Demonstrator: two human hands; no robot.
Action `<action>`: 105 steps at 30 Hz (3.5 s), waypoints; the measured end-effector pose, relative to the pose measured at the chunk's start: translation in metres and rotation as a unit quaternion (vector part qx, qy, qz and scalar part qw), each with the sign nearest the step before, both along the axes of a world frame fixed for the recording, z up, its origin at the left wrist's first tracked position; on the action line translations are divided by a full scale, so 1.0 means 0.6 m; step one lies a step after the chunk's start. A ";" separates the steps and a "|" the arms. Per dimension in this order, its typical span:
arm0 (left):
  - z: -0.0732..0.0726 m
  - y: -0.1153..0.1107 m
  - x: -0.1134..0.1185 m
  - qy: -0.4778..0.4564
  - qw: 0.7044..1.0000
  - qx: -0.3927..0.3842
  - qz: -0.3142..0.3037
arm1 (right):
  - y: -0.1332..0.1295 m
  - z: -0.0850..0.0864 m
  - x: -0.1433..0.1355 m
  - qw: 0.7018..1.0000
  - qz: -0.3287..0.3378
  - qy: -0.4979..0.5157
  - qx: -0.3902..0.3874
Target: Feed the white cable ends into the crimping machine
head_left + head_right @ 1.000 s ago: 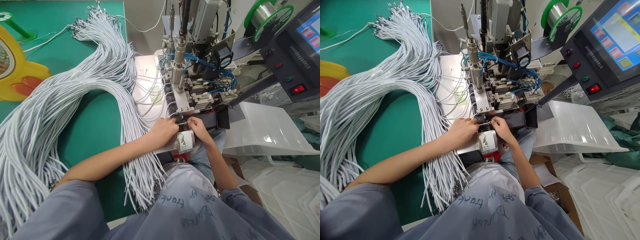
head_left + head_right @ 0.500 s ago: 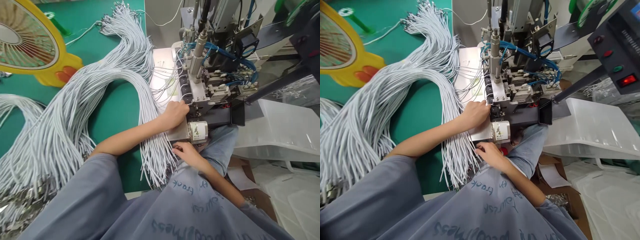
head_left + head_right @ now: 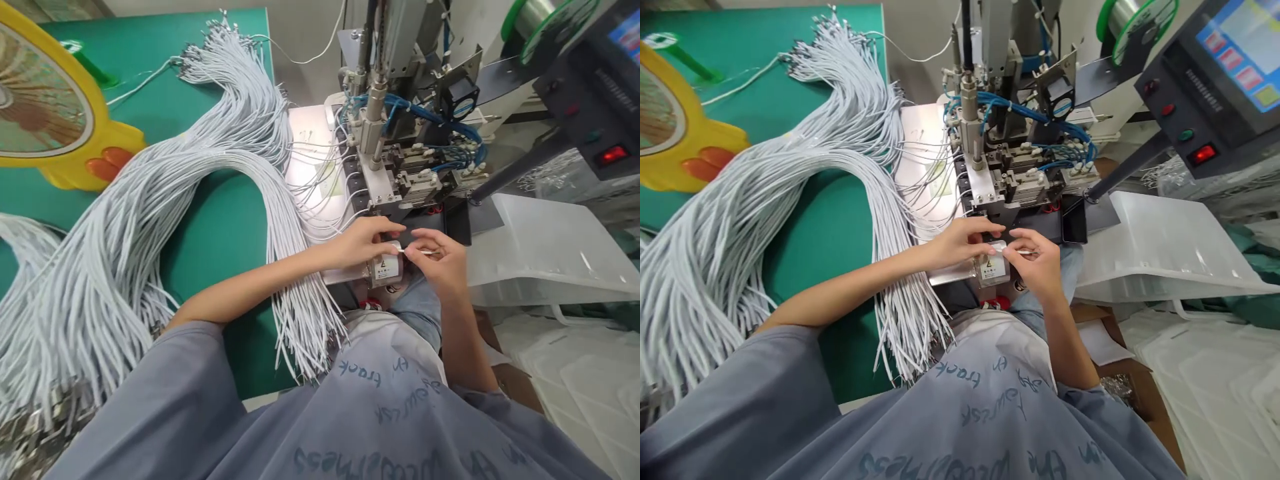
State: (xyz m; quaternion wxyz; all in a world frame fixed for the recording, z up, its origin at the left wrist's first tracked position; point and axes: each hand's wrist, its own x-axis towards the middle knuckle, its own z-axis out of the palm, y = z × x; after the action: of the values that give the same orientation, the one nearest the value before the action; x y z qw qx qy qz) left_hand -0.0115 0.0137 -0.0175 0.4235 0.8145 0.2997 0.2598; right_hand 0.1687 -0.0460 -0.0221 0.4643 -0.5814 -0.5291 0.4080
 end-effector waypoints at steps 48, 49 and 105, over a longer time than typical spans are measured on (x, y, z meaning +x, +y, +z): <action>0.001 -0.016 0.001 -0.056 0.980 0.188 0.021 | 0.019 0.004 -0.024 0.985 0.013 -0.037 0.168; -0.001 -0.018 0.003 -0.060 0.980 0.190 0.027 | 0.016 0.002 -0.030 0.983 -0.012 -0.047 0.180; -0.009 0.020 -0.002 0.405 0.872 0.274 -0.036 | 0.108 -0.098 -0.018 0.987 0.035 0.106 -0.119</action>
State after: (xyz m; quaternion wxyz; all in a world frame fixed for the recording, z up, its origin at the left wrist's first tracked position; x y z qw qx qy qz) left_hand -0.0129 0.0255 -0.0230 0.0339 0.9420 0.3320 -0.0363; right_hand 0.1581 0.0189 -0.0811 0.4307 -0.5672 -0.4441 0.5436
